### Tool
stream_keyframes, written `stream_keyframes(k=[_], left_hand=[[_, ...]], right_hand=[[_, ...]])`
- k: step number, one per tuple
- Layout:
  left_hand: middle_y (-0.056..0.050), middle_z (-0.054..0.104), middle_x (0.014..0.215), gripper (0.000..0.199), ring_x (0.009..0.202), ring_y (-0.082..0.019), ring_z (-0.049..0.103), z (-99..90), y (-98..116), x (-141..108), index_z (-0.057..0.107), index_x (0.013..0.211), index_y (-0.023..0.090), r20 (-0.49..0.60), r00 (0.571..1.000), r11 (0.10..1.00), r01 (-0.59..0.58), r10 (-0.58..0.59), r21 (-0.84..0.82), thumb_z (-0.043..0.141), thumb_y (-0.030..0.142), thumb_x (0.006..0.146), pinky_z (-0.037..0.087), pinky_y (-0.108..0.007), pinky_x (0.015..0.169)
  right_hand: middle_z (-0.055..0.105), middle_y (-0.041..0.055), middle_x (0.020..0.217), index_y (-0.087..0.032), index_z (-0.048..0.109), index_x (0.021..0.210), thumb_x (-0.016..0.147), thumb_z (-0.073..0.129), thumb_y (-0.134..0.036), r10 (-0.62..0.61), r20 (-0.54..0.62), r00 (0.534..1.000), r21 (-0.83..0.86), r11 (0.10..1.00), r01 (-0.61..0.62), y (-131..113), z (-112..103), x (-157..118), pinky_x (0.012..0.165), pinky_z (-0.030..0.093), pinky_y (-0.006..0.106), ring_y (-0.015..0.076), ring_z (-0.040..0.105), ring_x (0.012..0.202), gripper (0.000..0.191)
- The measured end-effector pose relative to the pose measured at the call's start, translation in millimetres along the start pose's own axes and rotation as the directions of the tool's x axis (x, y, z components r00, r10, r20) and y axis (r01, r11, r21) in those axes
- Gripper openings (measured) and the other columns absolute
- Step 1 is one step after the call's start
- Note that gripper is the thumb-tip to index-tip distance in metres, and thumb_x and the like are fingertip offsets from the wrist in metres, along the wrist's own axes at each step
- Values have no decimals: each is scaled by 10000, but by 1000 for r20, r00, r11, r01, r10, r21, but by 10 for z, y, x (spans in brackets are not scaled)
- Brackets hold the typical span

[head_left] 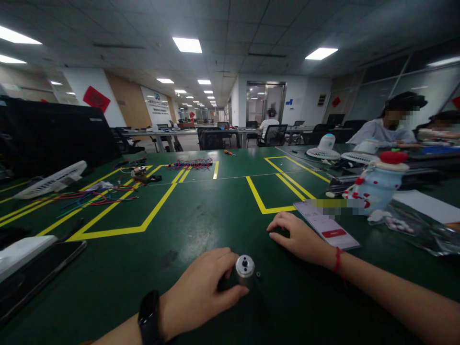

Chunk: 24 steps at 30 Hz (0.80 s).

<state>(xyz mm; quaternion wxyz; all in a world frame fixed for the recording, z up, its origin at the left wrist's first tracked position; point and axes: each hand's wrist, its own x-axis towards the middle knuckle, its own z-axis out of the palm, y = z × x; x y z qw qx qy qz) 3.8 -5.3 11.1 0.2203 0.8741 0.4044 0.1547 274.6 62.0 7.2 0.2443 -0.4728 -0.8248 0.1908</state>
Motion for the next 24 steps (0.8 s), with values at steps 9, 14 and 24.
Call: stream_keyframes(k=[9, 14, 24], left_hand=[[14, 547, 815, 166, 720, -160, 475, 33, -31, -12, 529, 842, 186, -13, 1000, 1000, -7, 8, 21, 639, 307, 875, 310, -268, 622], [6, 559, 826, 144, 733, -168, 485, 35, -26, -4, 544, 866, 189, -8, 1000, 1000, -12, 12, 26, 633, 302, 876, 338, -276, 646], [2, 572, 852, 129, 759, -177, 499, 47, -32, 1, 554, 911, 197, -16, 1000, 999, -27, 27, 19, 624, 302, 886, 354, -284, 669]], right_hand=[[607, 33, 992, -201, 711, 878, 778, 753, -287, -315, 203, 927, 163, 944, 285, -447, 117, -181, 838, 444, 332, 182, 571, 917, 138], [586, 23, 930, -183, 680, 928, 863, 668, -230, -213, -96, 972, 358, 904, 233, -621, 157, -182, 741, 470, 263, 141, 570, 855, 81], [609, 49, 1029, -197, 709, 983, 836, 613, -129, -255, -13, 967, 308, 919, 247, -822, 109, -194, 822, 473, 301, 165, 585, 928, 189]])
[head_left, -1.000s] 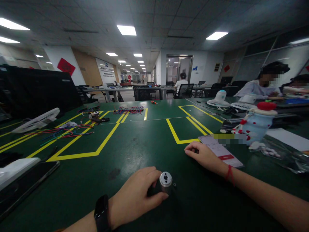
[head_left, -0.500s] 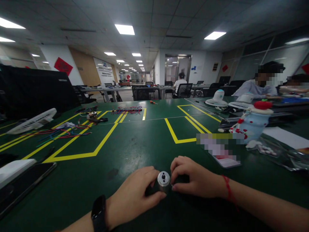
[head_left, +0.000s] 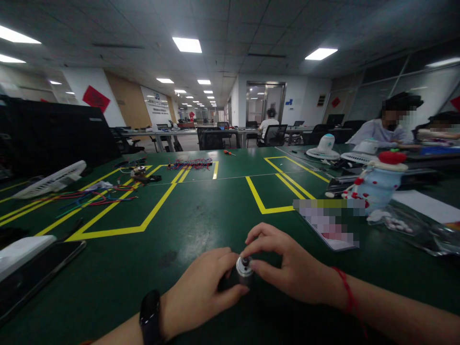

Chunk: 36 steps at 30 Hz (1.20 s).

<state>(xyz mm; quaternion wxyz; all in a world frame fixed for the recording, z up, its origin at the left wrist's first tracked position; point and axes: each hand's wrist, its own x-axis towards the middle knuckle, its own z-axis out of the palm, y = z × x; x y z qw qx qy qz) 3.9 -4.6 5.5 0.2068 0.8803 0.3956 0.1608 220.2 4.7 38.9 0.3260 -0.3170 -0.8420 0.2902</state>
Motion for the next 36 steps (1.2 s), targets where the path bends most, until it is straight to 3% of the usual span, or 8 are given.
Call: stream_keyframes(k=[4, 8, 12, 18, 21, 26, 32, 36], left_hand=[[9, 552, 820, 182, 726, -167, 480, -15, 13, -4, 533, 851, 191, -3, 1000, 1000, 8, -8, 11, 622, 344, 893, 332, -277, 635], [12, 544, 817, 194, 719, -161, 476, -31, 11, 0, 518, 837, 188, 4, 1000, 1000, 17, -17, -1, 617, 345, 896, 325, -273, 629], [8, 548, 832, 182, 725, -161, 481, -35, 4, -5, 516, 852, 189, 10, 1000, 1000, 23, -23, -10, 620, 334, 887, 329, -272, 632], [7, 551, 825, 170, 729, -163, 483, -44, 20, -7, 523, 848, 187, 6, 1000, 1000, 17, -17, -6, 604, 329, 894, 332, -272, 636], [6, 553, 819, 162, 725, -165, 480, -37, 19, -4, 528, 847, 188, 3, 1000, 1000, 12, -12, 1, 605, 325, 889, 335, -274, 634], [-1, 567, 836, 116, 745, -176, 489, 2, 1, -12, 545, 889, 192, 0, 1000, 1000, 13, -13, 10, 614, 282, 867, 356, -286, 665], [2, 561, 816, 132, 722, -169, 480, -3, 11, -14, 530, 858, 190, -4, 1000, 1000, 12, -11, 10, 614, 291, 865, 345, -277, 641], [6, 546, 815, 128, 725, -165, 476, -28, 19, -1, 525, 852, 188, -4, 1000, 1000, 17, -17, 7, 612, 281, 867, 332, -272, 632]], right_hand=[[632, 50, 1021, -202, 685, 1005, 867, 563, -188, 123, -128, 984, -34, 991, -128, 259, -181, 0, 748, 480, 312, 177, 591, 875, 185], [659, 56, 968, -189, 680, 1013, 920, 489, -275, 313, -307, 899, -163, 913, -373, 737, -372, 6, 750, 480, 337, 192, 604, 858, 230], [674, 69, 911, -170, 711, 963, 885, 534, -278, 361, -272, 892, -219, 879, -423, 1015, -421, -6, 726, 478, 367, 209, 605, 805, 222], [655, 58, 994, -206, 721, 968, 860, 618, -266, 202, -63, 977, -321, 923, -211, 689, -271, -11, 868, 445, 390, 215, 577, 948, 162], [633, 54, 976, -187, 687, 997, 885, 593, -214, 110, 15, 994, -135, 985, -107, 397, -121, -12, 766, 489, 319, 167, 582, 845, 149], [611, 26, 951, -191, 677, 903, 831, 667, -162, 12, -53, 999, 60, 998, -9, 78, 100, 5, 785, 476, 282, 150, 576, 877, 78], [600, 15, 883, -184, 654, 872, 900, 615, -253, 98, -125, 987, 74, 993, -89, 135, -46, 16, 734, 454, 278, 144, 567, 820, 84], [608, 31, 960, -188, 702, 869, 846, 689, -244, 83, 120, 989, -53, 996, -77, 275, -134, -57, 840, 450, 314, 169, 568, 921, 62]])
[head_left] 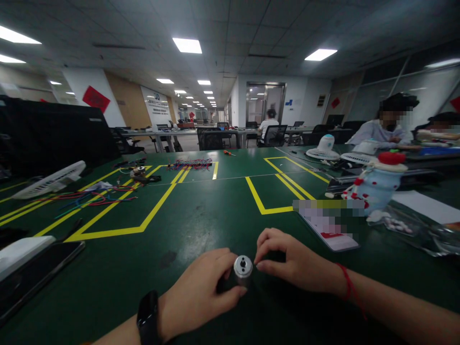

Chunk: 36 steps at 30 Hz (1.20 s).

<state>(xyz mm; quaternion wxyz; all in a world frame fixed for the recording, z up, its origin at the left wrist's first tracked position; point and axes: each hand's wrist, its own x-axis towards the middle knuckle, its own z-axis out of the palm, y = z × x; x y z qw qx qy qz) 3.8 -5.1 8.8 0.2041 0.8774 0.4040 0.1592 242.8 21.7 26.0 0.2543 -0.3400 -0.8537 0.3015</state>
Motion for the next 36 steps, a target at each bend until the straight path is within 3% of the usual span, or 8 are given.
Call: stream_keyframes(k=[3, 9, 13, 16, 19, 24, 28, 36], left_hand=[[7, 543, 817, 131, 726, -164, 475, -1, -2, 4, 523, 849, 186, 10, 1000, 1000, 6, -6, -1, 614, 279, 868, 328, -273, 632], [5, 547, 831, 142, 741, -167, 482, 4, -9, 4, 522, 855, 188, 13, 1000, 1000, 8, -7, -6, 611, 297, 878, 333, -277, 646], [6, 548, 832, 145, 735, -164, 483, -14, -2, 0, 518, 851, 191, 8, 1000, 1000, -3, 3, -22, 599, 305, 888, 330, -273, 641], [7, 546, 825, 149, 723, -161, 481, -24, 3, -1, 519, 848, 192, 10, 1000, 999, -6, 7, -33, 596, 313, 890, 327, -270, 633], [6, 549, 830, 154, 722, -161, 481, -23, 3, -4, 525, 853, 192, 14, 1000, 999, 8, -7, -36, 600, 322, 889, 329, -270, 633], [5, 555, 838, 158, 728, -163, 487, -3, -1, -10, 523, 857, 188, 9, 1000, 999, 25, -25, -24, 613, 316, 880, 332, -271, 634], [1, 560, 830, 155, 731, -167, 490, 7, -3, -4, 526, 854, 188, 7, 1000, 1000, 17, -17, -8, 610, 315, 879, 338, -274, 635], [-2, 574, 843, 129, 749, -174, 504, 24, -24, 7, 558, 903, 195, 6, 1000, 1000, -14, 14, -8, 614, 310, 890, 369, -282, 671]], right_hand=[[602, 39, 1003, -214, 726, 890, 827, 711, -273, -2, 132, 991, -119, 993, 17, 69, 30, -38, 864, 443, 352, 194, 547, 955, 88], [607, 38, 1015, -215, 708, 965, 843, 692, -297, -30, 123, 992, -38, 999, 35, 98, 14, -35, 865, 450, 344, 185, 555, 952, 148], [641, 42, 990, -185, 681, 987, 907, 597, -344, 123, -80, 989, 103, 988, -115, 258, -112, 11, 742, 483, 294, 155, 598, 844, 197], [675, 49, 945, -166, 670, 995, 929, 537, -388, 281, -270, 921, 77, 960, -271, 469, -209, 52, 776, 488, 343, 180, 619, 859, 267], [675, 62, 924, -152, 684, 984, 919, 538, -385, 329, -297, 896, 33, 942, -335, 588, -245, 67, 749, 480, 374, 198, 612, 827, 282], [654, 45, 984, -208, 715, 962, 808, 701, -362, 124, -80, 989, -143, 981, -135, 356, -141, 14, 840, 440, 376, 206, 575, 932, 219], [625, 26, 1005, -237, 730, 914, 740, 779, -348, -40, 103, 994, -158, 986, 56, 121, 8, -29, 887, 422, 374, 199, 561, 948, 212], [585, 16, 932, -214, 708, 928, 838, 693, -219, -40, -233, 972, 141, 987, 74, -145, 151, 46, 751, 468, 270, 146, 571, 867, 91]])
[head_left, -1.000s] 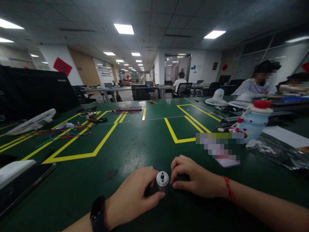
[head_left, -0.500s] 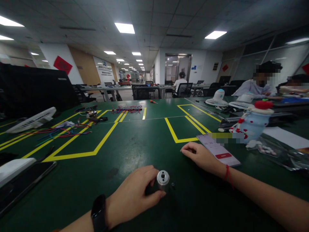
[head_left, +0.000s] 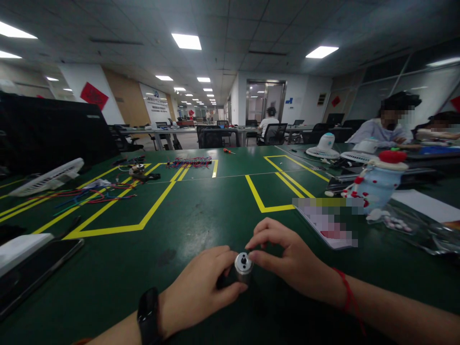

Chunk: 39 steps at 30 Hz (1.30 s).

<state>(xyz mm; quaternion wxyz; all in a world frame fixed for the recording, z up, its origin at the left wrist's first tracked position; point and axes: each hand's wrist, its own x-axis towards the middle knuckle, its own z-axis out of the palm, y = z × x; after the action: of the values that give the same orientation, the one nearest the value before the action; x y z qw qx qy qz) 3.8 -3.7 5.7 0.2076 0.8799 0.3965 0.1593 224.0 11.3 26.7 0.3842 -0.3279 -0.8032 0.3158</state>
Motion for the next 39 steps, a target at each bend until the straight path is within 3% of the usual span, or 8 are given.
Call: stream_keyframes(k=[11, 16, 20, 23, 26, 32, 36, 39], left_hand=[[-5, 573, 834, 138, 748, -180, 503, -1, 6, 11, 560, 890, 191, -1, 1000, 1000, 7, -7, 29, 617, 317, 888, 374, -284, 666], [-6, 572, 838, 140, 742, -175, 500, -3, 7, 15, 556, 888, 188, -1, 1000, 1000, 9, -9, 21, 616, 315, 889, 357, -279, 656], [4, 555, 815, 185, 723, -166, 484, -18, 17, 12, 535, 840, 186, -9, 1000, 1000, 9, -9, 11, 618, 342, 895, 328, -269, 629], [9, 551, 825, 181, 721, -161, 481, -32, 24, 9, 528, 849, 188, 3, 1000, 1000, 22, -22, -8, 621, 337, 894, 322, -268, 628], [12, 547, 826, 169, 718, -159, 476, -39, 26, 3, 525, 852, 190, 7, 1000, 999, 28, -28, -21, 619, 325, 893, 317, -269, 627], [15, 544, 828, 175, 716, -156, 477, -37, 23, -7, 517, 850, 188, 9, 999, 999, 33, -32, -18, 623, 322, 887, 318, -269, 626], [10, 547, 816, 175, 716, -161, 478, -27, 6, 4, 520, 846, 189, 7, 1000, 1000, 21, -21, -5, 609, 331, 895, 324, -268, 624], [0, 562, 834, 157, 738, -171, 490, -4, -13, 3, 538, 882, 190, 9, 1000, 1000, 1, -1, 4, 606, 331, 897, 343, -275, 648]], right_hand=[[600, 25, 930, -198, 729, 914, 841, 673, -209, 84, 56, 995, 24, 996, -85, -63, 95, 6, 752, 476, 272, 144, 581, 857, 93], [602, 45, 1088, -224, 707, 1050, 837, 648, -189, 31, 82, 996, -30, 999, -29, -71, -17, -6, 798, 468, 296, 166, 583, 944, 224], [635, 47, 1053, -234, 675, 1108, 901, 568, -294, 172, -58, 983, -133, 975, -178, 207, -255, 28, 716, 457, 315, 179, 590, 862, 241], [664, 57, 923, -184, 670, 1101, 910, 535, -338, 354, -199, 914, -174, 905, -388, 542, -415, 77, 697, 466, 341, 191, 602, 780, 279], [683, 75, 947, -154, 682, 1055, 910, 526, -321, 386, -186, 904, -186, 889, -418, 756, -476, 95, 753, 477, 363, 204, 622, 837, 270], [671, 43, 954, -203, 736, 880, 830, 661, -306, 295, -13, 955, -267, 920, -288, 568, -367, 71, 788, 456, 355, 205, 589, 883, 136], [632, 51, 1029, -210, 676, 1083, 886, 607, -275, 152, 151, 977, -112, 984, -136, 213, -237, 37, 738, 477, 309, 165, 585, 840, 219], [590, 61, 1126, -227, 646, 1158, 879, 608, -205, -61, 193, 979, -78, 994, 77, 17, -153, -26, 895, 450, 342, 181, 565, 1000, 282]])
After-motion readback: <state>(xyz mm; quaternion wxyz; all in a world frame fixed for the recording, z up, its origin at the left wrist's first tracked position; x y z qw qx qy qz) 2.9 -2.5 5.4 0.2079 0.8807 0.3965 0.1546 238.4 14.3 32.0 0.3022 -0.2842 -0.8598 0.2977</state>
